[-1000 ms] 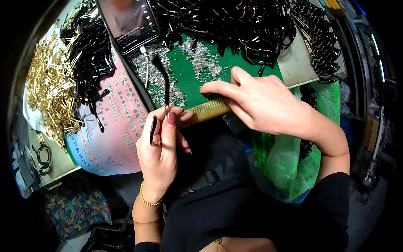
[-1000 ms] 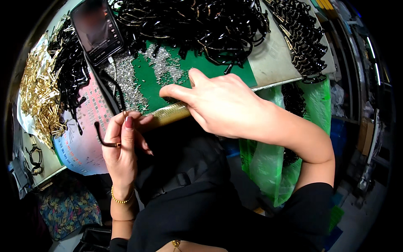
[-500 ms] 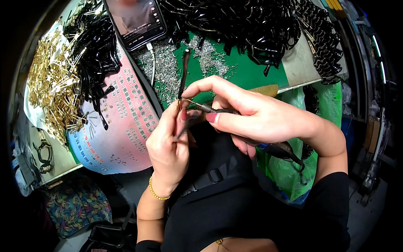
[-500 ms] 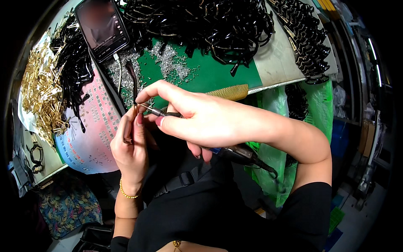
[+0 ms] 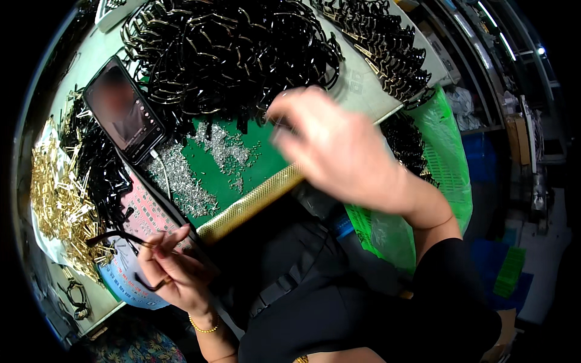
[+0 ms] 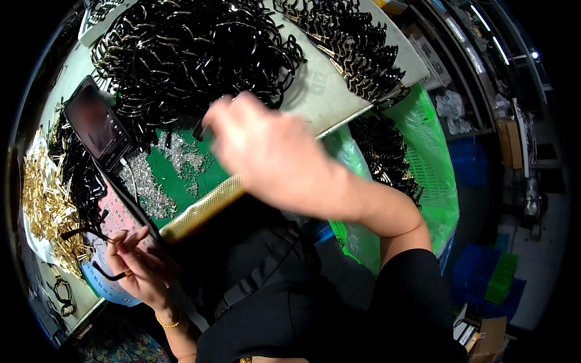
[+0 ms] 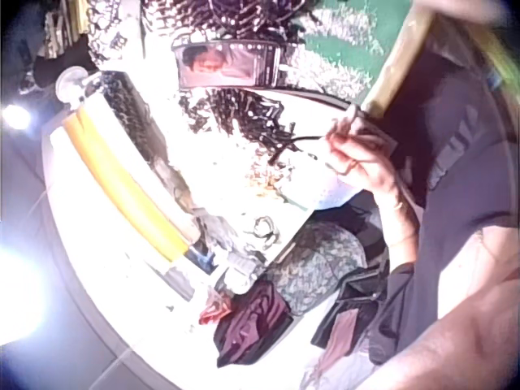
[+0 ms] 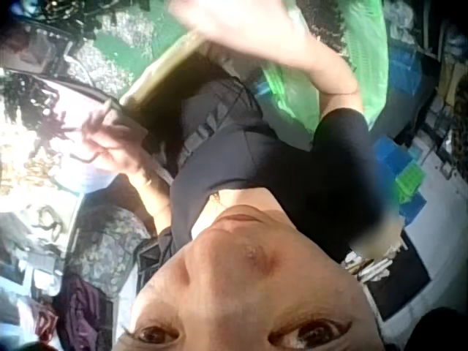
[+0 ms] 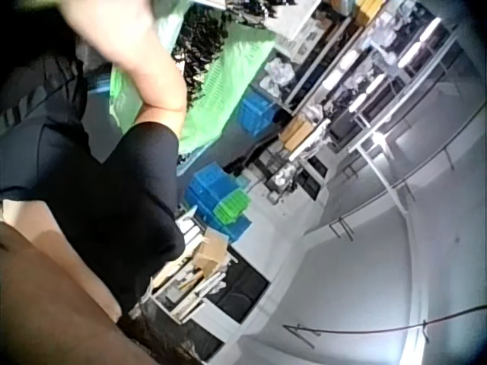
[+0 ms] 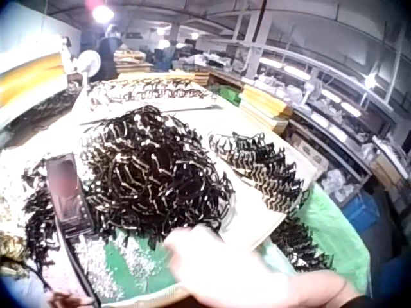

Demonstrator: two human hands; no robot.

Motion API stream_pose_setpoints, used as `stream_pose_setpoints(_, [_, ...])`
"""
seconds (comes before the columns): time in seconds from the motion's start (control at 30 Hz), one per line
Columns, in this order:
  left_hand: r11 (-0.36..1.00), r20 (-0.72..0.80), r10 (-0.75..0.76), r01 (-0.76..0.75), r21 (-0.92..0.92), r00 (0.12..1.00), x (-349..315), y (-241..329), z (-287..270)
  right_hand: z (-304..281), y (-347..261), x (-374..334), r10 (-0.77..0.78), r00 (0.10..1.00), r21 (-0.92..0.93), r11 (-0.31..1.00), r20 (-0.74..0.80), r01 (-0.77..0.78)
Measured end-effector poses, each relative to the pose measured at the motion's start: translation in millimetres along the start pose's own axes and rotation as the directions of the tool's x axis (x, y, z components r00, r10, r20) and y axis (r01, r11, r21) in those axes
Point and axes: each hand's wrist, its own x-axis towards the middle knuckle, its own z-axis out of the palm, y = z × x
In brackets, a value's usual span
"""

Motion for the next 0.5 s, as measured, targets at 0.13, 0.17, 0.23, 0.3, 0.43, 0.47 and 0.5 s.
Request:
stream_pose_setpoints(0.13, [0.992,-0.020,-0.071,0.069,-0.106,0.997,8.0,3.7,-4.4,19.2,51.2,5.5,0.136,0.983,-0.186,0.970,-0.123,-0.157])
stream_pose_setpoints(0.17, [0.993,0.016,-0.046,0.048,-0.111,0.999,9.6,4.6,-4.7,18.1,51.7,3.2,0.140,0.980,-0.212,0.963,-0.142,-0.169])
stream_pose_setpoints(0.23, [0.992,0.007,0.023,-0.022,-0.122,1.000,10.6,1.0,-9.5,6.8,47.7,1.4,0.146,0.973,-0.221,0.958,-0.177,-0.184])
stream_pose_setpoints(0.3, [0.995,-0.058,0.034,-0.039,-0.090,0.998,7.7,1.5,-24.5,-12.3,29.6,1.7,0.268,0.942,-0.207,0.928,-0.202,-0.309])
stream_pose_setpoints(0.43, [0.997,-0.161,0.050,-0.058,-0.047,0.986,3.8,4.3,-46.6,-32.2,-39.1,-4.3,0.295,0.868,0.090,0.955,-0.400,-0.283])
stream_pose_setpoints(0.47, [0.991,-0.155,0.088,-0.102,-0.085,0.984,2.1,4.7,-50.1,-24.3,-49.3,-1.1,0.197,0.920,0.203,0.970,-0.338,-0.133])
stream_pose_setpoints(0.5, [0.985,-0.171,0.140,-0.155,-0.077,0.975,2.6,2.7,-46.5,-16.7,-59.0,0.6,0.098,0.957,0.323,0.946,-0.273,-0.005])
